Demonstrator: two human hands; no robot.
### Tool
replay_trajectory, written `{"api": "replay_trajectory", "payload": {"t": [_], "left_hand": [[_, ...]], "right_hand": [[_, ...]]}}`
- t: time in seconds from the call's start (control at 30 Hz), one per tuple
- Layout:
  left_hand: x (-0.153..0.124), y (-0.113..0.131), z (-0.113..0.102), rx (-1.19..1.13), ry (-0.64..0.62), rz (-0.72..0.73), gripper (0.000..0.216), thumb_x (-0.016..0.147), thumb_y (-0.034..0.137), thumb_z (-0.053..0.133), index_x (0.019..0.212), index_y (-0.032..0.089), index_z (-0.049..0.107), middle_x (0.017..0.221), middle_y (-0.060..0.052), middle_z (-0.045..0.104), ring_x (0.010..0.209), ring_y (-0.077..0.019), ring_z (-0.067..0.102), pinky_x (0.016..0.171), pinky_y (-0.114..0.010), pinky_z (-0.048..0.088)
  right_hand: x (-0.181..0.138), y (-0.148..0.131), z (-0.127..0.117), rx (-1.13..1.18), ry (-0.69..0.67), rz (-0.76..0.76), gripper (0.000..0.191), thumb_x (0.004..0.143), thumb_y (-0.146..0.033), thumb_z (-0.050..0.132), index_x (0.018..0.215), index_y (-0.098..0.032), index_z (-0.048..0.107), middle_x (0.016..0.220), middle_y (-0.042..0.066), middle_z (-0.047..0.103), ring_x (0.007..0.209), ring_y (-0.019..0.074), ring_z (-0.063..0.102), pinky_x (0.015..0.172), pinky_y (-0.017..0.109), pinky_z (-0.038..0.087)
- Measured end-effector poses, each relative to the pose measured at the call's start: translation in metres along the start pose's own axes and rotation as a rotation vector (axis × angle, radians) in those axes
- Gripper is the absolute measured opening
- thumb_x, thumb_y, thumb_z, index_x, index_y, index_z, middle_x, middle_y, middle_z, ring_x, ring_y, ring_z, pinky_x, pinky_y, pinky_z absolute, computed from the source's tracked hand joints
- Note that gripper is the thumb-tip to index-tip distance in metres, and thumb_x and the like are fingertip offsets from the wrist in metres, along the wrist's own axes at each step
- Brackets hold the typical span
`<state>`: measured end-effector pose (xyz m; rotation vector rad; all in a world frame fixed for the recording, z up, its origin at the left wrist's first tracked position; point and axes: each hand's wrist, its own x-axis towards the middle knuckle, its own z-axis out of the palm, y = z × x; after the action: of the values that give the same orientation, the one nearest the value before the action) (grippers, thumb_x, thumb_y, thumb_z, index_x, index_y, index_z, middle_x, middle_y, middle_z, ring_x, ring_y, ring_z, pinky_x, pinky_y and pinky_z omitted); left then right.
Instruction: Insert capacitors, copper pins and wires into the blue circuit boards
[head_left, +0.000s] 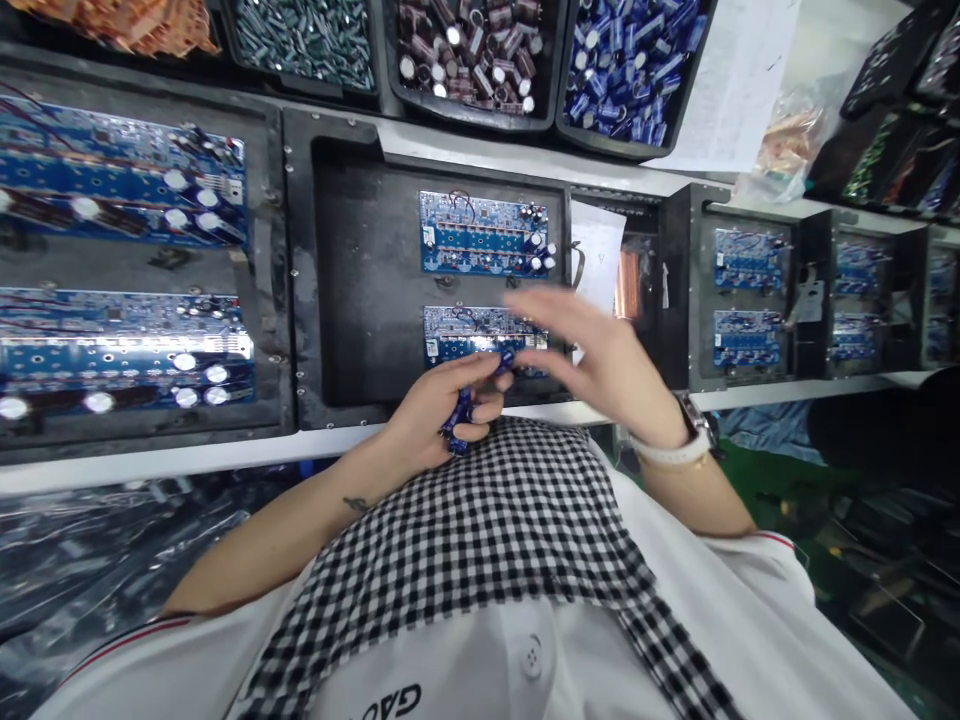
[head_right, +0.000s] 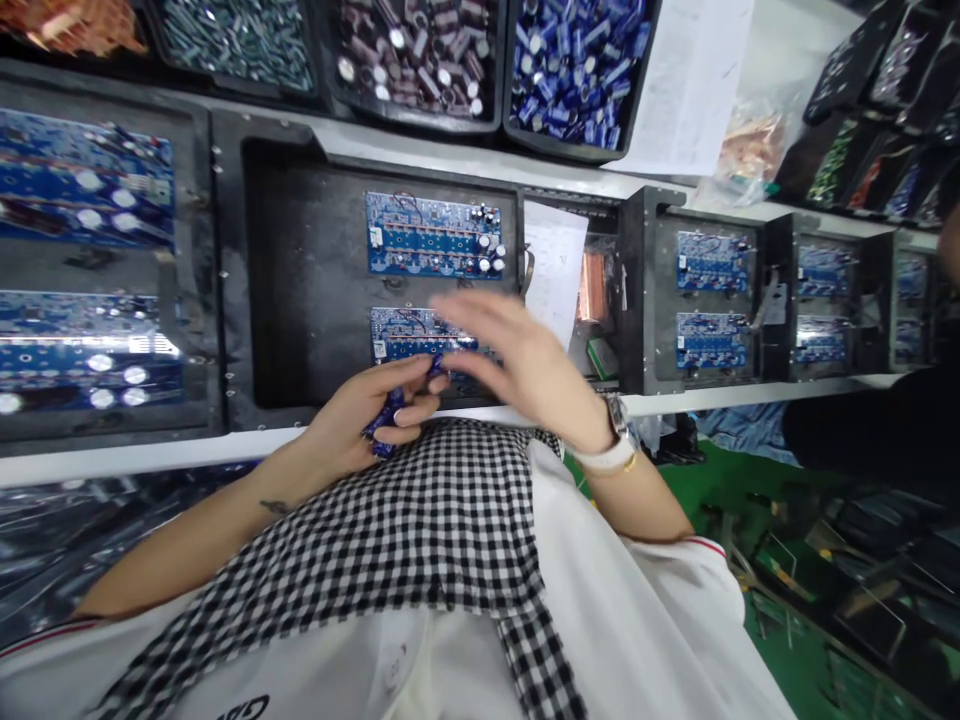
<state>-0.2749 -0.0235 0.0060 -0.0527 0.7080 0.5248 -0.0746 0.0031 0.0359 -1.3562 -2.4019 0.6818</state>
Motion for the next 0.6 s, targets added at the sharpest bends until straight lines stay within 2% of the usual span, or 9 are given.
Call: {"api": "replay_trajectory", "payload": {"t": [0.07, 0.1, 0.2, 0.23, 0.3, 0.37, 0.47, 0.53, 0.6], "left_hand": [[0.003, -0.004, 0.003, -0.033, 0.002, -0.112, 0.022, 0.097, 0.019, 0.049, 0.085, 0.007, 0.063, 0.075, -0.004, 0.057, 0.045, -0.0044, 0.049, 0.028, -0.009, 0.028], [0.004, -0.006, 0.005, -0.039, 0.017, -0.161, 0.024, 0.097, 0.019, 0.047, 0.088, 0.006, 0.065, 0.078, -0.007, 0.06, 0.05, -0.0073, 0.056, 0.031, -0.01, 0.037], [0.006, -0.015, 0.009, -0.006, 0.049, -0.24, 0.025, 0.094, 0.008, 0.045, 0.096, 0.0, 0.068, 0.097, -0.019, 0.07, 0.087, -0.0207, 0.073, 0.069, -0.021, 0.062], [0.006, -0.017, 0.01, 0.014, 0.04, -0.256, 0.025, 0.092, 0.004, 0.044, 0.096, -0.001, 0.068, 0.102, -0.021, 0.07, 0.096, -0.0235, 0.072, 0.081, -0.024, 0.061], [0.006, -0.022, 0.008, 0.059, 0.004, -0.272, 0.025, 0.09, 0.001, 0.045, 0.1, -0.001, 0.068, 0.105, -0.023, 0.071, 0.103, -0.0251, 0.071, 0.09, -0.026, 0.059], [0.004, -0.024, 0.005, 0.119, -0.034, -0.26, 0.026, 0.093, 0.007, 0.047, 0.107, 0.001, 0.068, 0.102, -0.023, 0.072, 0.099, -0.025, 0.072, 0.085, -0.027, 0.06], [0.001, -0.025, 0.0, 0.205, -0.022, -0.238, 0.025, 0.096, 0.018, 0.053, 0.108, 0.003, 0.069, 0.087, -0.016, 0.072, 0.074, -0.0187, 0.073, 0.061, -0.021, 0.06], [0.0, -0.025, -0.001, 0.213, 0.015, -0.206, 0.021, 0.094, 0.016, 0.056, 0.107, 0.006, 0.07, 0.079, -0.009, 0.068, 0.061, -0.0121, 0.066, 0.049, -0.017, 0.055], [0.0, -0.025, -0.002, 0.196, 0.03, -0.169, 0.021, 0.091, 0.011, 0.058, 0.108, 0.008, 0.069, 0.079, -0.005, 0.065, 0.06, -0.0095, 0.062, 0.047, -0.015, 0.052]], "right_hand": [[-0.016, -0.012, 0.003, 0.081, -0.048, -0.006, 0.026, 0.099, -0.024, 0.051, 0.121, -0.024, 0.064, 0.116, 0.006, 0.069, 0.11, 0.0179, 0.064, 0.097, 0.033, 0.054], [-0.023, -0.011, 0.007, 0.076, -0.027, 0.034, 0.025, 0.099, -0.022, 0.05, 0.119, -0.023, 0.065, 0.112, 0.006, 0.069, 0.106, 0.0176, 0.066, 0.095, 0.032, 0.055], [-0.038, 0.007, 0.023, -0.005, 0.046, 0.173, 0.024, 0.098, -0.018, 0.049, 0.116, -0.021, 0.065, 0.11, 0.007, 0.07, 0.104, 0.0193, 0.067, 0.093, 0.034, 0.055], [-0.041, 0.015, 0.028, -0.026, 0.037, 0.183, 0.024, 0.098, -0.017, 0.049, 0.116, -0.021, 0.064, 0.112, 0.006, 0.07, 0.104, 0.0198, 0.067, 0.092, 0.034, 0.055], [-0.043, 0.026, 0.035, -0.07, 0.005, 0.178, 0.025, 0.098, -0.016, 0.048, 0.117, -0.021, 0.064, 0.115, 0.006, 0.07, 0.106, 0.0208, 0.067, 0.093, 0.035, 0.055], [-0.042, 0.031, 0.038, -0.124, -0.017, 0.161, 0.025, 0.098, -0.016, 0.047, 0.117, -0.02, 0.064, 0.117, 0.006, 0.07, 0.107, 0.0212, 0.067, 0.092, 0.034, 0.055], [-0.04, 0.028, 0.037, -0.205, -0.045, 0.143, 0.024, 0.099, -0.019, 0.047, 0.116, -0.02, 0.064, 0.114, 0.005, 0.07, 0.101, 0.0208, 0.069, 0.085, 0.031, 0.055], [-0.038, 0.024, 0.035, -0.265, -0.063, 0.138, 0.023, 0.1, -0.022, 0.048, 0.115, -0.019, 0.065, 0.11, 0.005, 0.071, 0.095, 0.0206, 0.07, 0.078, 0.03, 0.055], [-0.038, 0.023, 0.034, -0.321, -0.07, 0.135, 0.022, 0.1, -0.023, 0.048, 0.114, -0.019, 0.065, 0.107, 0.005, 0.072, 0.091, 0.0203, 0.07, 0.072, 0.029, 0.054]]}}
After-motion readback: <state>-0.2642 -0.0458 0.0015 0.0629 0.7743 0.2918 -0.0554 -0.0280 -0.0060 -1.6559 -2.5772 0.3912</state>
